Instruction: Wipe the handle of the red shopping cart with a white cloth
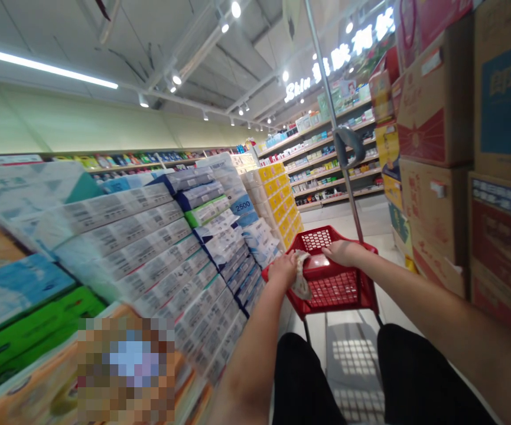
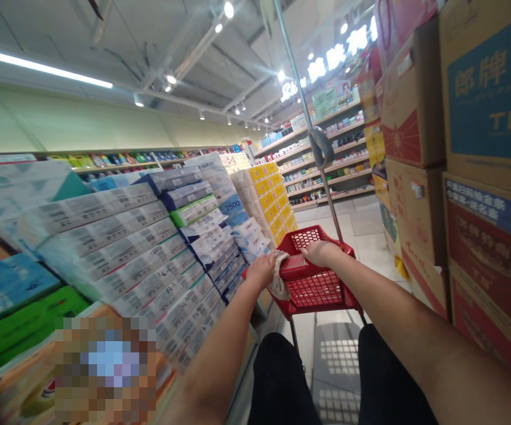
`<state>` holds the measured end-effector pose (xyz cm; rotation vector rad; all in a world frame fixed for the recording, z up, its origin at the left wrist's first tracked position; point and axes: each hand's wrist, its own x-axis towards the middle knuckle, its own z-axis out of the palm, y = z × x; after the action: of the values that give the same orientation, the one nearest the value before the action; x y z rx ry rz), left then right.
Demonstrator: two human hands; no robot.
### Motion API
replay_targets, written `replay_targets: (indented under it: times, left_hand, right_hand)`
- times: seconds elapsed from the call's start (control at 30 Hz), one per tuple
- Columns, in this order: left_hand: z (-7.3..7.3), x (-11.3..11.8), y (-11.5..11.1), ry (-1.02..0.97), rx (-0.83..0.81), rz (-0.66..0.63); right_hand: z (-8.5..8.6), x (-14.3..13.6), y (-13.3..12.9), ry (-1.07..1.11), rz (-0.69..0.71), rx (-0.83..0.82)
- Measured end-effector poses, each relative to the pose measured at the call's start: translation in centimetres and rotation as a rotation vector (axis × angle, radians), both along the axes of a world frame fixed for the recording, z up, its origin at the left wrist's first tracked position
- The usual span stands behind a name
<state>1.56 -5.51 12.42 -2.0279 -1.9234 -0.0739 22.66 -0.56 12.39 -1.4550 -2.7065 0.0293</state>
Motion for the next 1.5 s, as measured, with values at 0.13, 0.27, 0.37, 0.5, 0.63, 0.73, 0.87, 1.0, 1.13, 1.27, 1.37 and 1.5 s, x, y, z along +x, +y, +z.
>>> replay_targets:
  times: [0.13, 0.27, 0.37, 0.5, 0.63, 0.73, 0.87, 1.0, 1.13, 1.27, 1.37, 1.5]
  left_hand:
    - [-1.0, 1.4, -1.2, -0.073, 0.136, -0.005]
    - [-3.2, 2.6, -2.7, -0.094, 0.211, -0.081]
    - [-3.9, 2.5, -2.9, -0.074, 0.270, -0.105]
    - [-2.0, 1.3, -1.2, -0.009, 0.023, -0.102]
    - [-0.4, 0.4, 0.3, 0.063, -0.162, -0.183]
    - [-1.7, 0.8, -0.4, 0.005, -0.055, -0.102]
    - [-4.1, 1.2, -2.0, -0.070, 0.257, -0.071]
    - [-3.1, 0.6, -1.1, -0.079, 0.109, -0.018]
    - [-2.4, 0.0, -0.9, -0.083, 0.024, -0.036]
    - [-3.6, 0.0, -1.9, -0.077, 0.250, -0.113]
    - [-3.0, 0.2, -1.5, -0.089, 0.136, 0.014]
    - [-2.1, 0.2, -1.1, -0.121, 0.036, 0.014]
  right_hand:
    - [0.2, -0.4, 0.2, -0.052, 0.058, 0.009]
    - [0.4, -0.5, 0.2, -0.055, 0.041, -0.002]
    - [0.4, -0.3, 0.2, -0.063, 0.043, -0.008]
    - [0.3, -0.1, 0.3, -0.056, 0.030, -0.023]
    - [0.4, -0.2, 0.1, -0.050, 0.011, -0.035]
    - [0.5, -0.1, 0.0, -0.045, 0.017, -0.039]
    - [0.6, 0.1, -0.1, -0.010, -0.010, -0.046]
    - [0.6, 0.1, -0.2, -0.002, -0.026, -0.045]
    - [0.6, 0.0, -0.3, -0.016, -0.010, -0.036]
    - [0.6, 0.0, -0.5, -0.029, 0.031, -0.028]
    - [0.6, 0.1, -0.5, -0.021, 0.029, -0.034]
    - [0.4, 0.0, -0.2, 0.009, 0.026, -0.039]
